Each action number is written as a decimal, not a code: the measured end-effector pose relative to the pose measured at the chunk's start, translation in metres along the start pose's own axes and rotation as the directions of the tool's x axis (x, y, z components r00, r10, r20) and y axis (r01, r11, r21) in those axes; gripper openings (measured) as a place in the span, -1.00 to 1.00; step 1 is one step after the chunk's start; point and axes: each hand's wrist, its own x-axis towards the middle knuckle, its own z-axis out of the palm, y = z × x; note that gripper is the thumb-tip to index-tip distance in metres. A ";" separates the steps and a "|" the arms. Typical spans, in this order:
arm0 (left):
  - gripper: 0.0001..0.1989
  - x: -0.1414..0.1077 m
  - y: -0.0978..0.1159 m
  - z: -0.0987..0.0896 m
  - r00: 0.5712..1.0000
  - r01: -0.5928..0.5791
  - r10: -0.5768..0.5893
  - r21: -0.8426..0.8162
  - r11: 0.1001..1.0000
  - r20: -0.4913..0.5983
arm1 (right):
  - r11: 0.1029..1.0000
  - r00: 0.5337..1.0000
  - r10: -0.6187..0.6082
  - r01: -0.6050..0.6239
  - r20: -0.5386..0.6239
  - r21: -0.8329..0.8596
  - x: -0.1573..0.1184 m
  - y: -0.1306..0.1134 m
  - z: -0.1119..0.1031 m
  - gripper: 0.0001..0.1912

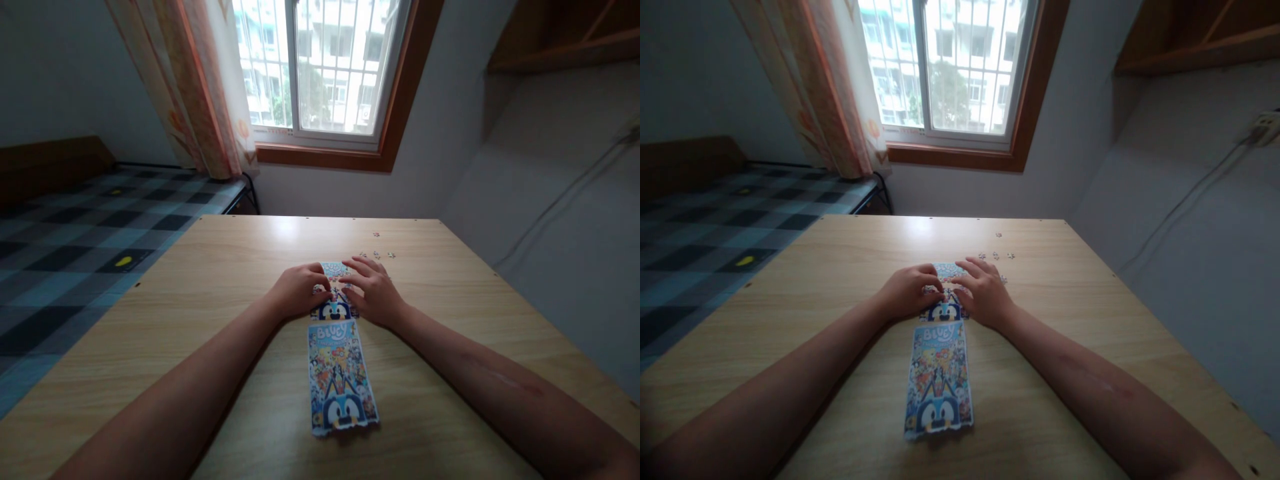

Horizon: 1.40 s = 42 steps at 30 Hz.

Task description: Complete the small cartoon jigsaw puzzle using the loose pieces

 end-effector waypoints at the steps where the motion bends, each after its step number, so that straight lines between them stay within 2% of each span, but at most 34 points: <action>1: -0.82 0.000 0.000 0.000 1.000 -0.004 0.004 -0.001 1.000 -0.001 | 1.000 1.000 0.004 -0.004 -0.003 0.004 0.000 0.001 0.000 -0.80; 11: -0.82 0.001 -0.002 0.003 0.998 -0.060 0.060 -0.015 0.998 0.005 | 0.999 0.995 -0.040 0.041 0.097 -0.007 0.000 0.001 -0.001 -0.79; 29: -0.78 0.001 -0.002 0.004 0.997 -0.069 0.070 -0.020 0.997 0.023 | 0.999 0.991 -0.044 0.046 0.130 -0.019 0.000 0.002 -0.002 -0.80; 35: -0.79 0.002 -0.001 0.003 0.997 -0.069 0.070 -0.031 0.997 0.033 | 1.000 0.999 0.014 -0.015 0.034 0.014 0.002 0.002 -0.007 -0.77; 39: -0.79 0.002 0.000 0.002 0.997 -0.068 0.070 -0.066 0.996 0.030 | 0.997 0.994 0.072 -0.069 -0.081 0.031 0.009 0.015 -0.017 -0.82; 42: -0.76 0.002 -0.007 -0.001 0.996 -0.007 -0.007 -0.158 0.987 -0.085 | 0.991 0.972 0.132 -0.122 -0.195 0.064 0.015 0.035 -0.030 -0.82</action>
